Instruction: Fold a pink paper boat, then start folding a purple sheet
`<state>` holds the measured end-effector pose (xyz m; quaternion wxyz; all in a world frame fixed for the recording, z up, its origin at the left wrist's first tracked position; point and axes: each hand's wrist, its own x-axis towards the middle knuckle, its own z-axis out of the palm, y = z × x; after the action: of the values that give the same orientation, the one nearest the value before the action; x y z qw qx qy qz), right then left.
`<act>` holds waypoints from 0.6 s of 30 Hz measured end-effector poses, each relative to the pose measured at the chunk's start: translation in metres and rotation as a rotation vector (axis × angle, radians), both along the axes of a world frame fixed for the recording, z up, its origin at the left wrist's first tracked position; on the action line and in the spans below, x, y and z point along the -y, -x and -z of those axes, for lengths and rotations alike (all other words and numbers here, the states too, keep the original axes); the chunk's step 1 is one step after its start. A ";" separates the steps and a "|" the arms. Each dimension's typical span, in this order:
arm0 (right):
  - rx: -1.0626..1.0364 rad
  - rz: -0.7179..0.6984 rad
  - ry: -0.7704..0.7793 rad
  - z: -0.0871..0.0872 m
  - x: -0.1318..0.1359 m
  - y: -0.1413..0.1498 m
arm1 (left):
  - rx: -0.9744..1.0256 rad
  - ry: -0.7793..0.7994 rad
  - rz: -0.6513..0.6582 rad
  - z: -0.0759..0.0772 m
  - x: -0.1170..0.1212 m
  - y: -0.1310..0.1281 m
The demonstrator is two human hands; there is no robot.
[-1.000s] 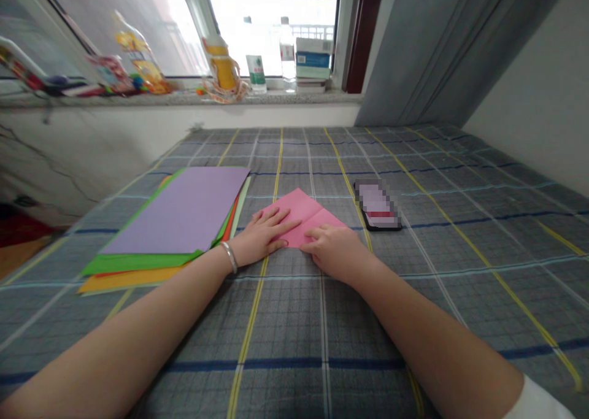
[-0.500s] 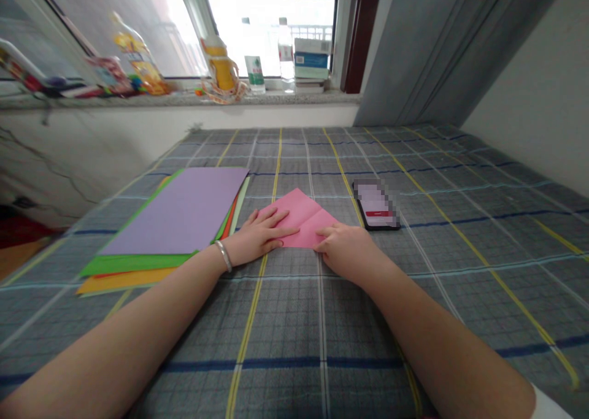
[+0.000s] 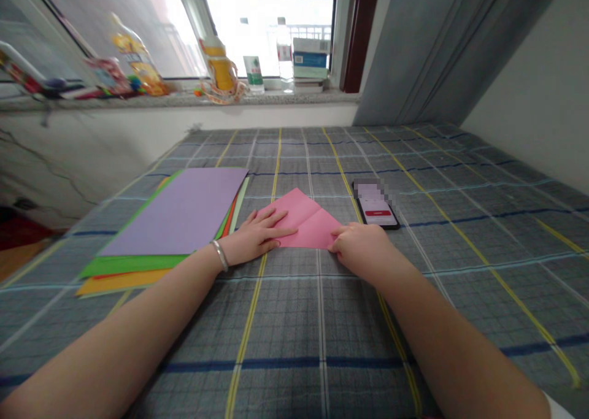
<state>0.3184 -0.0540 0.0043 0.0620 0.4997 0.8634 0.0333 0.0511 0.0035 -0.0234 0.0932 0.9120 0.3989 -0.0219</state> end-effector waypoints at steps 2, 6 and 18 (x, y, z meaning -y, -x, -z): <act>0.008 0.017 0.009 -0.001 0.001 -0.001 | 0.006 0.002 0.001 0.000 0.000 0.000; -0.008 0.054 0.019 -0.003 0.003 -0.002 | 0.006 0.002 0.005 0.001 0.000 0.002; -0.076 0.050 -0.044 0.001 0.005 -0.011 | 0.033 -0.022 0.011 0.004 0.001 0.007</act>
<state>0.3296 -0.0593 0.0038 0.0189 0.5233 0.8513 0.0319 0.0444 0.0027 -0.0274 0.0896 0.9154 0.3925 -0.0030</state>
